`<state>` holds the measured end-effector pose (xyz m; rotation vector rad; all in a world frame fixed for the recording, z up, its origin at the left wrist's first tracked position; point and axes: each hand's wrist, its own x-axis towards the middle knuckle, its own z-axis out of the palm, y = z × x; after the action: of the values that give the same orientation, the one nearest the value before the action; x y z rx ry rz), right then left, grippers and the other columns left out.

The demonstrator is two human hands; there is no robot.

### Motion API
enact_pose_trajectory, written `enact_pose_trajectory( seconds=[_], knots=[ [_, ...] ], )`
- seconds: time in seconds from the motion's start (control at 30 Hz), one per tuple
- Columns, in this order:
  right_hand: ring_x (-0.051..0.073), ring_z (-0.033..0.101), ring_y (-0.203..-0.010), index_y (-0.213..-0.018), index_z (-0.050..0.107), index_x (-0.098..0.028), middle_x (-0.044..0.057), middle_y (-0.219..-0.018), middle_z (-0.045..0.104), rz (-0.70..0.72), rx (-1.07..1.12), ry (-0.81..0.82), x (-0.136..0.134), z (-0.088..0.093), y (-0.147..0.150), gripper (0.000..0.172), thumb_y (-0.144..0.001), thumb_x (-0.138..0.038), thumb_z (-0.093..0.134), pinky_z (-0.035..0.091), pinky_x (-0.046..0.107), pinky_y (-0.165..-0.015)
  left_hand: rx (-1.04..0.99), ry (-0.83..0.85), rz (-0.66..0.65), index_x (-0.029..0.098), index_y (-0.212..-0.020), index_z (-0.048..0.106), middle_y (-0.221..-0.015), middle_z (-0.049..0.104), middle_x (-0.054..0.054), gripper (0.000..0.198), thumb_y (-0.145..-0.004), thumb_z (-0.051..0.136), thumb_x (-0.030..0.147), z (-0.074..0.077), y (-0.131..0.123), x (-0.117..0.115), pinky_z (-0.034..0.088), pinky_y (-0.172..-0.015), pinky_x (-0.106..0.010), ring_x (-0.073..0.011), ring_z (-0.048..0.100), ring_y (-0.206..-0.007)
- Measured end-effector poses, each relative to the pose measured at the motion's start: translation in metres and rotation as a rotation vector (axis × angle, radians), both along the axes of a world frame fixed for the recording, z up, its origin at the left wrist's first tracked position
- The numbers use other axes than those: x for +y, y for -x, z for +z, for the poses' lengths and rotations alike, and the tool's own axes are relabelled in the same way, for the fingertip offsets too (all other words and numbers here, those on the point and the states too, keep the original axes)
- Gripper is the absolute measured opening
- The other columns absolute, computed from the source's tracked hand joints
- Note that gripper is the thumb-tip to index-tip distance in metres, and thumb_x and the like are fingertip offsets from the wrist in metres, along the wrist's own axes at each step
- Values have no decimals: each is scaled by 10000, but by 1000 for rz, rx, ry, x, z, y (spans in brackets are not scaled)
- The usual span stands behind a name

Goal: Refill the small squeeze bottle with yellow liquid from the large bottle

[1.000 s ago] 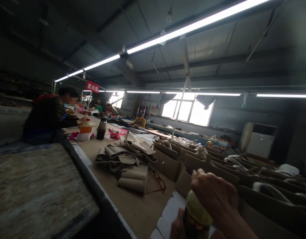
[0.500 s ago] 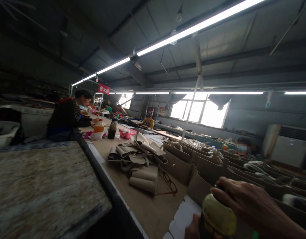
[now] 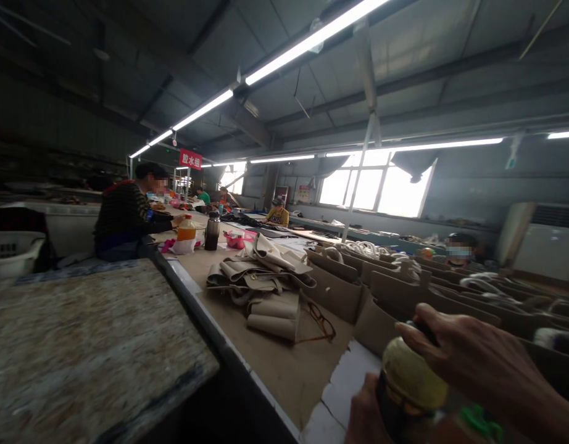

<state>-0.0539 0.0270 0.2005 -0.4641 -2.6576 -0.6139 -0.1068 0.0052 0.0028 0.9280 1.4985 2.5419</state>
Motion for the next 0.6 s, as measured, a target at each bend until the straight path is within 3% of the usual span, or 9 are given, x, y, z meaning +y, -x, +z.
enact_pose_trajectory(
  seconds=[0.13, 0.6],
  knots=[
    [298, 647, -928, -777, 425, -266, 79, -846, 667, -21, 21, -5, -2, -1, -4, 267, -922, -462, 535, 341, 358, -670, 23, -43, -13, 138, -976, 524, -923, 677, -62, 600, -439, 778, 216, 5, -2, -2, 502, -652, -273, -210, 620, -797],
    [311, 658, -943, -839, 462, -253, 86, -868, 684, -86, 23, -8, -16, -5, -1, 223, -940, -448, 502, 350, 356, -662, 19, -23, -3, 138, -993, 549, -955, 691, -42, 621, -417, 781, 164, 0, -1, -3, 507, -683, -262, -205, 625, -823]
  ],
)
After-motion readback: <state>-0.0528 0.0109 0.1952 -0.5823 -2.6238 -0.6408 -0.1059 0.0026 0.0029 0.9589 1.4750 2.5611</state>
